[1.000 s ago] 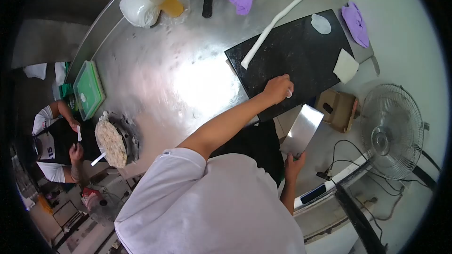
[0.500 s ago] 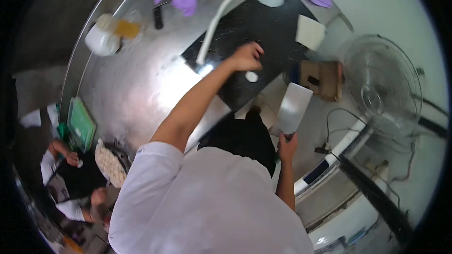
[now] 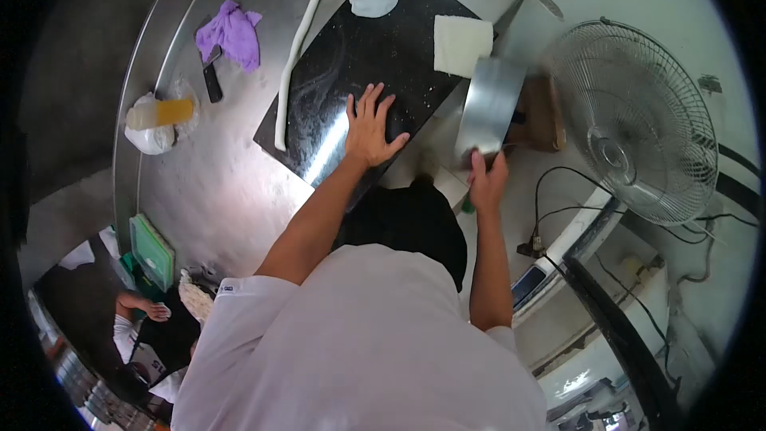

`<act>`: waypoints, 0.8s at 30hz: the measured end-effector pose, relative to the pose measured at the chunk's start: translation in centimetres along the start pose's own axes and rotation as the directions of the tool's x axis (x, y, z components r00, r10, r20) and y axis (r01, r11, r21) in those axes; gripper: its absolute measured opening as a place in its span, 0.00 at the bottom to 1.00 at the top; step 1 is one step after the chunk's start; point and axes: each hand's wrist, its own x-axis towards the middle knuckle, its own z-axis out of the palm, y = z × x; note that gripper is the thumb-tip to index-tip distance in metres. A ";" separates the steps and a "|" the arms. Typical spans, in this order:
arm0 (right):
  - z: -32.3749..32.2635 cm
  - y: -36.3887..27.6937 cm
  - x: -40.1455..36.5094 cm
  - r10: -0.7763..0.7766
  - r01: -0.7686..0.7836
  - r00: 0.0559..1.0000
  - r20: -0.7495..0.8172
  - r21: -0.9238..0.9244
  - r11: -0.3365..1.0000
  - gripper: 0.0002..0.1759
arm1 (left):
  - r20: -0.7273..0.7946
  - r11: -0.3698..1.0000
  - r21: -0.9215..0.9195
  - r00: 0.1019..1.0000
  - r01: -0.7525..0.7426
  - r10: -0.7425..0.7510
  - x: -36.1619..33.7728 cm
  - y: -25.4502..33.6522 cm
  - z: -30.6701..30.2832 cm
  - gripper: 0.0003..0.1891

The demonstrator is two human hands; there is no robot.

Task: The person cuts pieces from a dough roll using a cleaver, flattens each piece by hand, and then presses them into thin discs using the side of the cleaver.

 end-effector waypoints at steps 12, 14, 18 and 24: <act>4.5 2.0 16.6 0.155 -0.153 0.988 -0.022 -0.366 0.918 0.21 | -0.012 0.988 -0.107 0.993 -0.115 0.114 0.4 -0.4 -0.1 0.40; 4.9 1.1 15.8 0.273 -0.277 0.960 -0.053 -0.276 0.920 0.22 | 0.006 0.987 -0.119 0.994 -0.105 0.107 0.1 -0.5 0.3 0.39; 3.1 5.5 15.6 0.022 -0.022 1.000 -0.004 -0.371 0.929 0.18 | -0.047 0.969 -0.180 0.985 -0.170 0.165 0.1 -0.8 0.8 0.37; -0.4 6.7 11.9 0.199 -0.202 0.979 -0.038 -0.265 0.943 0.18 | -0.059 0.945 -0.256 0.979 -0.204 0.196 -0.6 -1.2 0.7 0.36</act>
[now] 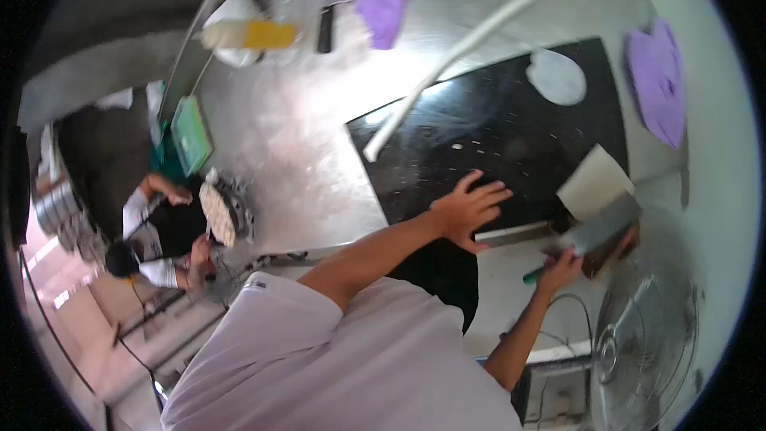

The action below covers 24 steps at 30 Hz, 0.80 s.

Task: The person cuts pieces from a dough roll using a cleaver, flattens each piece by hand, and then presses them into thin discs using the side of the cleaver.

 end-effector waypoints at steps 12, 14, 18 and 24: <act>1.6 -3.5 -13.9 -0.052 0.101 0.980 -0.194 0.252 0.963 0.26 | -0.367 0.999 0.029 0.930 0.014 -0.003 -0.6 -0.5 1.4 0.33; 0.6 -1.5 -17.7 -0.041 0.082 0.983 -0.180 0.226 0.971 0.26 | -0.465 1.000 -0.010 0.885 0.006 -0.010 -1.0 -0.5 1.4 0.30; -0.2 1.7 -23.7 0.061 -0.010 0.971 -0.233 0.214 0.977 0.29 | -0.495 0.997 -0.054 0.865 0.062 -0.081 -1.1 -0.5 1.8 0.31; -2.0 5.8 -24.3 0.051 0.000 0.955 -0.293 0.173 0.985 0.30 | -0.414 0.992 0.112 0.910 0.054 -0.003 -0.8 -0.8 1.8 0.32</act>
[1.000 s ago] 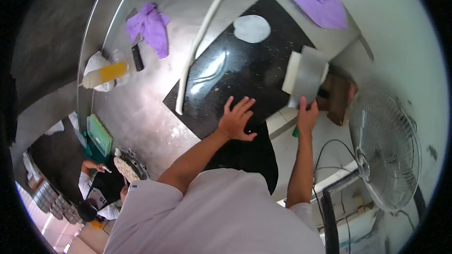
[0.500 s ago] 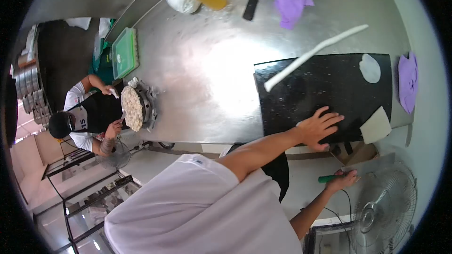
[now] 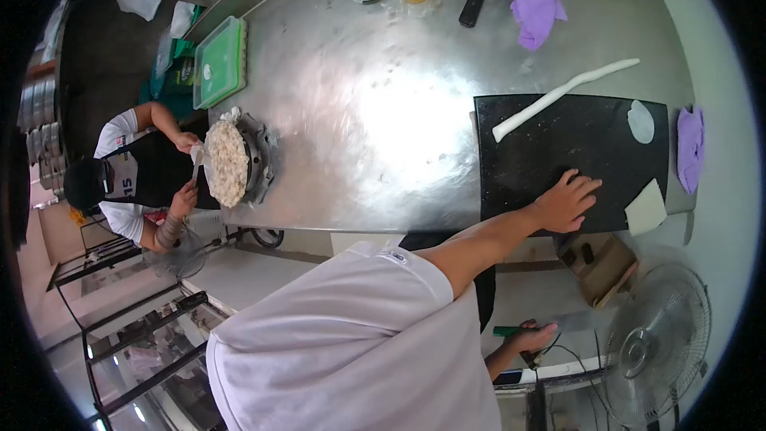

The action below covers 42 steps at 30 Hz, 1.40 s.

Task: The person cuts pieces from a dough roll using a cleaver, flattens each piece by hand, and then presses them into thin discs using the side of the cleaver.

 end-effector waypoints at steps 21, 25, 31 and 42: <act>14.3 -9.7 21.9 -0.035 0.026 0.974 0.226 0.041 0.999 0.29 | 0.399 0.977 0.145 0.894 0.156 -0.202 1.1 1.3 -2.4 0.56; 16.0 -11.9 21.2 -0.024 -0.009 0.962 0.272 0.119 0.993 0.29 | 0.394 0.976 0.131 0.895 0.171 -0.210 1.2 1.2 -2.5 0.55; 14.3 -9.9 21.3 -0.110 0.115 0.916 0.385 0.008 0.993 0.28 | 0.275 0.978 0.118 0.941 0.171 -0.198 1.0 1.2 -2.3 0.53; 5.2 -7.9 7.4 -0.133 0.145 0.951 0.281 -0.023 0.989 0.26 | -0.067 0.889 -0.420 0.971 0.182 -0.230 -0.3 0.0 -1.6 0.37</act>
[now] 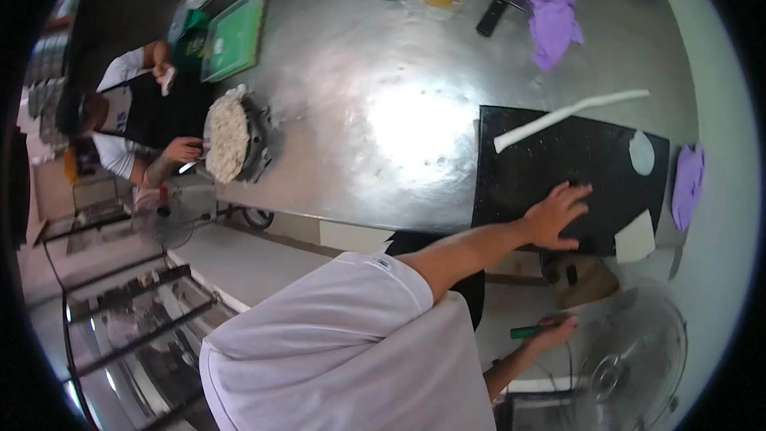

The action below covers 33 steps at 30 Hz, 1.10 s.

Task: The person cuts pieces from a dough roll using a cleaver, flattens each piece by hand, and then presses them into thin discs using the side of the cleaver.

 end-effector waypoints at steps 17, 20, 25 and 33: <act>-1.4 5.9 -22.8 0.332 -0.313 0.880 -0.341 0.111 0.943 0.19 | 0.397 0.859 0.370 0.896 -0.353 0.197 -0.8 0.0 -0.3 0.41; 0.8 6.1 -17.9 0.295 -0.284 0.937 -0.188 0.088 0.955 0.19 | -0.040 0.928 -0.363 0.994 0.081 -0.102 4.4 0.5 -0.9 0.35; 5.6 2.4 -7.9 -0.002 0.147 0.930 0.368 -0.368 0.918 0.29 | -0.193 0.861 -0.402 0.891 0.311 -0.412 5.2 3.5 -4.4 0.36; 9.3 -4.4 -1.5 0.062 0.436 0.778 0.625 -0.608 0.663 0.38 | 0.481 0.705 0.669 0.860 -0.235 -0.169 -0.9 0.8 -3.6 0.54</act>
